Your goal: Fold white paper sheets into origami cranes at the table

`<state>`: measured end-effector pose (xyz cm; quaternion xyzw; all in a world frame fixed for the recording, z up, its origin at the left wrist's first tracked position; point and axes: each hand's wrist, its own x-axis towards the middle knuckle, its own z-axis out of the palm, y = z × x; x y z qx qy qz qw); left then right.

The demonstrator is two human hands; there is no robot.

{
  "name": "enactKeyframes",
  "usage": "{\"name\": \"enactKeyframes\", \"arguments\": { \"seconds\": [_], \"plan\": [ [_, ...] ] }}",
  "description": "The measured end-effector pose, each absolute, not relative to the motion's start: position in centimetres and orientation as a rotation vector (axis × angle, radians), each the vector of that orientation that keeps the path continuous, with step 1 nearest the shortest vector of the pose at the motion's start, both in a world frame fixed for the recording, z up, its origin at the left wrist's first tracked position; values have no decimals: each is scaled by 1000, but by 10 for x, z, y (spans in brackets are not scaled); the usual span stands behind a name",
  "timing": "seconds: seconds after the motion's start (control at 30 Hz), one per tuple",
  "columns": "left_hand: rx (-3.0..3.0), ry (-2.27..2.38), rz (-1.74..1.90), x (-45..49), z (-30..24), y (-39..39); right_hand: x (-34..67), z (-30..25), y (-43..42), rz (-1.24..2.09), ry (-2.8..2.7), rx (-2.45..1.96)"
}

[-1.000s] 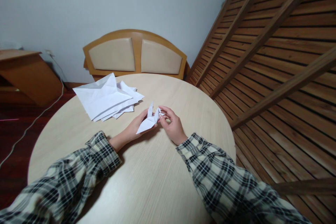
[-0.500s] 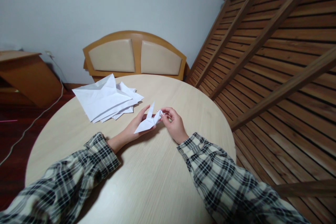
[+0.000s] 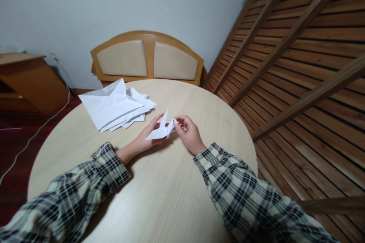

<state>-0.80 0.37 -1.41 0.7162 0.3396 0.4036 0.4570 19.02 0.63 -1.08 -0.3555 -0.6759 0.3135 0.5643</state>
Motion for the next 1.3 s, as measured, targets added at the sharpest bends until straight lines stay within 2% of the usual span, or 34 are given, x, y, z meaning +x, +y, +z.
{"name": "enactKeyframes", "arguments": {
  "seconds": [1.0,1.17,1.3],
  "plan": [
    [2042,953,1003,-8,-7,-3,195,-2,12,1129,-1320,-846],
    [2016,1078,1057,-6,-6,-3,191,-2,6,974,-1588,-859],
    [1970,986,1076,-5,-7,-1,191,-3,6,779,-1631,-958]
  ]
}}
